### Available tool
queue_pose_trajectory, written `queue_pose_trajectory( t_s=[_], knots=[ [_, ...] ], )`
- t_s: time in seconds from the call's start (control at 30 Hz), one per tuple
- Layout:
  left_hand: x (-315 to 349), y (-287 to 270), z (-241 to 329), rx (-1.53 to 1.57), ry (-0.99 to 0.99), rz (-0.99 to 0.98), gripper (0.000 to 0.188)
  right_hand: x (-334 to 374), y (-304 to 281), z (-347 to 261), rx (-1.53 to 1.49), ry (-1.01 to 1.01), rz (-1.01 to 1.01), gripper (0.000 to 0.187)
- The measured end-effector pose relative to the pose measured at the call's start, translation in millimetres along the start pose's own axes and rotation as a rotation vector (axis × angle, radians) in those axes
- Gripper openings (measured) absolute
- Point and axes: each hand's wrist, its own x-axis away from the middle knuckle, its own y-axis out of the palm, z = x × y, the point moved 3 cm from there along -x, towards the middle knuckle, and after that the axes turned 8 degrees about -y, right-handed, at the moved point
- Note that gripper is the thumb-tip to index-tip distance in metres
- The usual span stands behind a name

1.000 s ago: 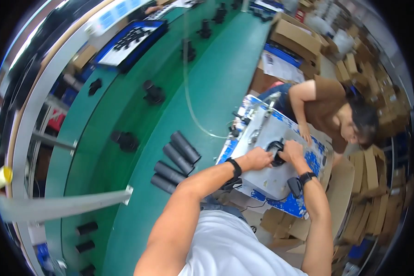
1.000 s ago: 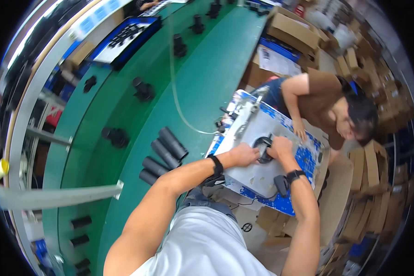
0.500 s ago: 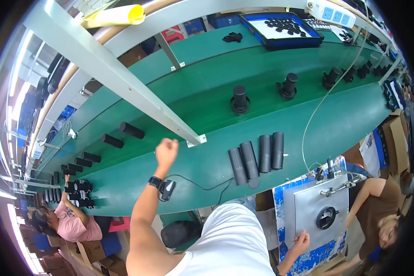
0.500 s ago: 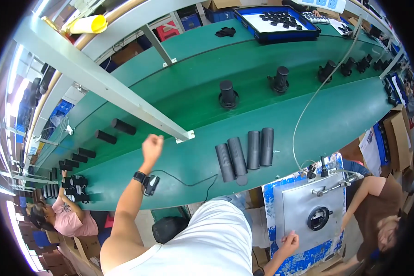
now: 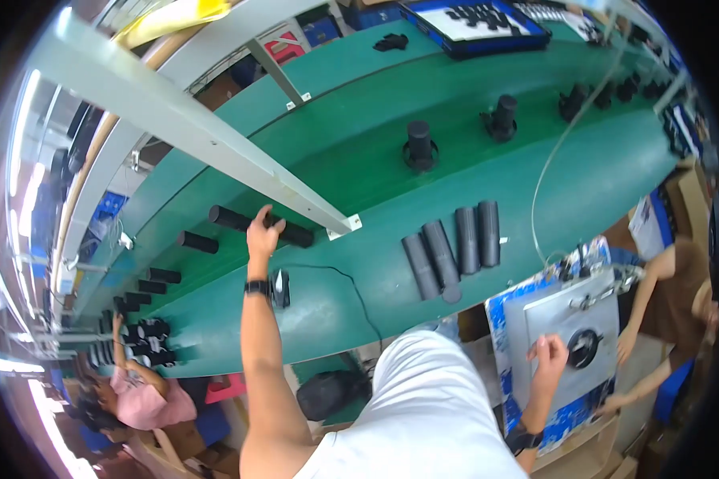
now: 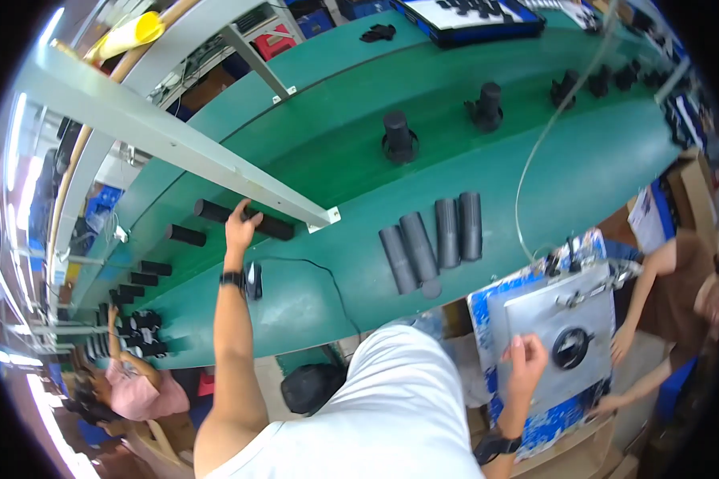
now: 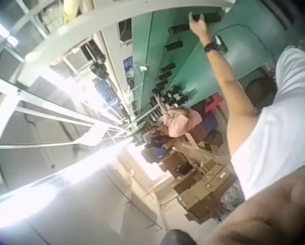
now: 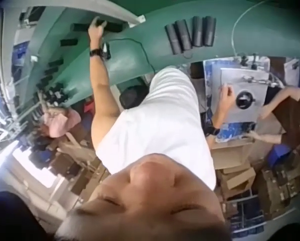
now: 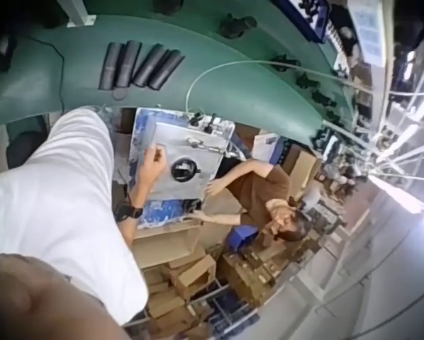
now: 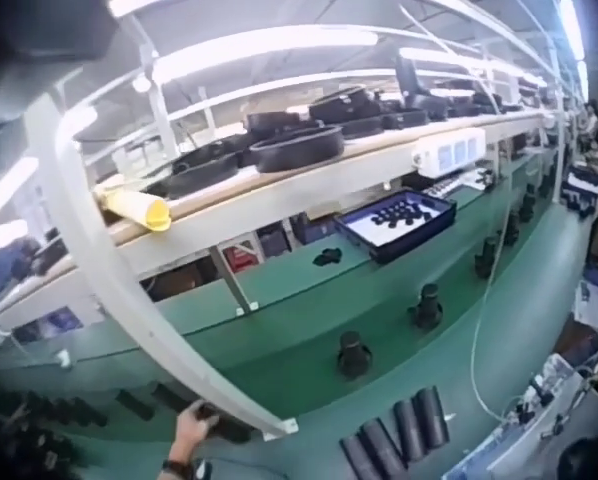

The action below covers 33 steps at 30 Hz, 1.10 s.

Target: The person picks up a microphone body, places it into a machine fixture, and presses a button to process it. They then remove the microphone body, attach a black plastic ring, and place the assembled unit onto a green conveyor belt.

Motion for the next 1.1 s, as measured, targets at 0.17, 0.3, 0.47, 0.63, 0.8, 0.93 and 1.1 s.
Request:
queue_pose_trajectory(
  t_s=[0.17,0.3,0.47,0.63,0.8,0.93,1.1],
  knots=[
    [123,-10,50,0.483,-0.118,-0.694,0.059,-13,41,-3,-0.213,0.046,-0.319,0.013],
    [184,56,149,0.874,0.146,-1.189,0.063,-34,99,18,-0.324,0.092,-0.644,0.019],
    [238,121,290,1.141,0.272,-1.562,0.055,-40,97,9,-0.987,0.382,-0.666,0.048],
    [293,166,338,0.726,0.372,-1.752,0.062,-15,0,-17,-0.891,-0.16,-0.015,0.068],
    [389,194,322,0.58,0.331,-2.205,0.07,20,-54,-13,-0.802,-0.357,0.42,0.068],
    [421,211,323,0.379,0.692,-2.075,0.062,41,-103,5,-0.225,-0.511,0.631,0.061],
    [392,221,289,0.283,0.578,-2.046,0.048,12,-152,22,-0.038,-0.515,0.82,0.051]
  ],
)
